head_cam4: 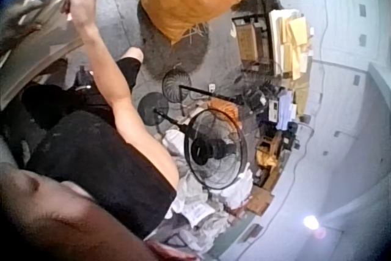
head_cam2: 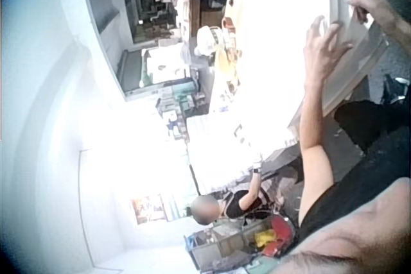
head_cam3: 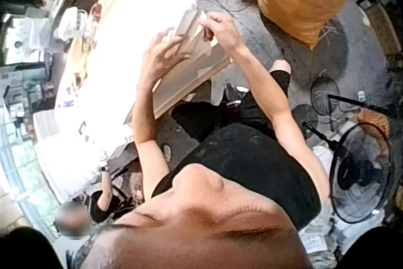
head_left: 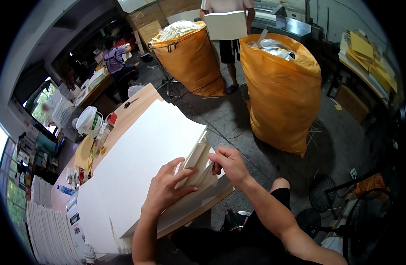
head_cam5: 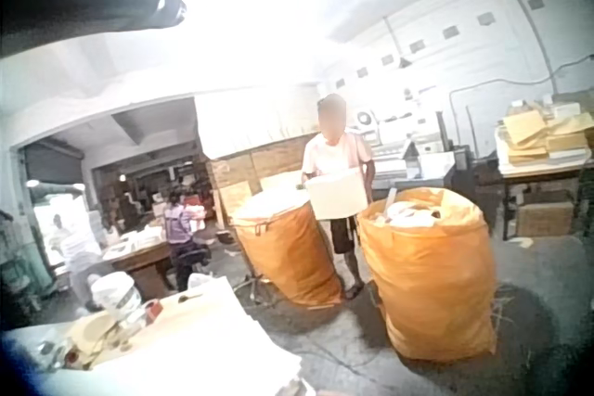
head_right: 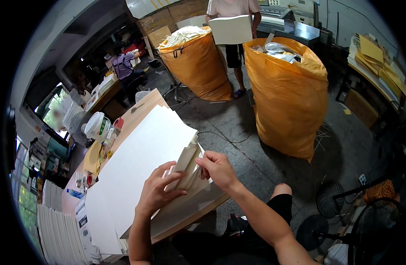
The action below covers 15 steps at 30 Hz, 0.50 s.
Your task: The person picks up a stack of paper sheets from a work table and places it on top of another stack by hand.
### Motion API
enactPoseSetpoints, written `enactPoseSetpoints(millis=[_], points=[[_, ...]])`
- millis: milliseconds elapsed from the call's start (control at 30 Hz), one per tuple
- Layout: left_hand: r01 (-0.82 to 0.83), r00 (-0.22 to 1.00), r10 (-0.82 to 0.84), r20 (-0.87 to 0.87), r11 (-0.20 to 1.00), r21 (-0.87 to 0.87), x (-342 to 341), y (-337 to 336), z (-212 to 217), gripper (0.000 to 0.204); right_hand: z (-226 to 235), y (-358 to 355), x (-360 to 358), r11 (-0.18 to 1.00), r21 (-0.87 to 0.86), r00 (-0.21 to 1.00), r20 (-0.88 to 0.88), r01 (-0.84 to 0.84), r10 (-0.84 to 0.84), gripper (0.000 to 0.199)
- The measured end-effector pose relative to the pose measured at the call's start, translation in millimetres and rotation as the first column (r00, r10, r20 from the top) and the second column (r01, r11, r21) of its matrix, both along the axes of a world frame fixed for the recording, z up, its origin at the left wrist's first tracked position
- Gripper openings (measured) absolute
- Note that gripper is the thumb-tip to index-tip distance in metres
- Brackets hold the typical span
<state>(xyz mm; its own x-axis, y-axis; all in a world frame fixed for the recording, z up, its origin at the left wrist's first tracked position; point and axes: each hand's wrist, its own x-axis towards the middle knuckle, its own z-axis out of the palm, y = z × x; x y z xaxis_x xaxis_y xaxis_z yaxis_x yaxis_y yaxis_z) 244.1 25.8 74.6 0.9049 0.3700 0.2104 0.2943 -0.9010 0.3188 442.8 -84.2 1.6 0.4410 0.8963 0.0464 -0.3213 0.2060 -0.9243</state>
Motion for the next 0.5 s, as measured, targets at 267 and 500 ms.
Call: enactPoseSetpoints(millis=[267, 500], points=[[0.009, 1.000, -0.010, 0.018, 0.997, 0.082, -4, 5, -7, 0.037, 4, -4, 4, 0.999, -0.034, 0.992, 0.125, -0.010, 0.014, 0.034], [0.047, 0.999, -0.048, 0.006, 0.993, 0.107, -2, 6, -7, 0.039, -1, 3, 7, 0.995, 0.070, 0.990, -0.117, -0.074, 0.082, 0.033]])
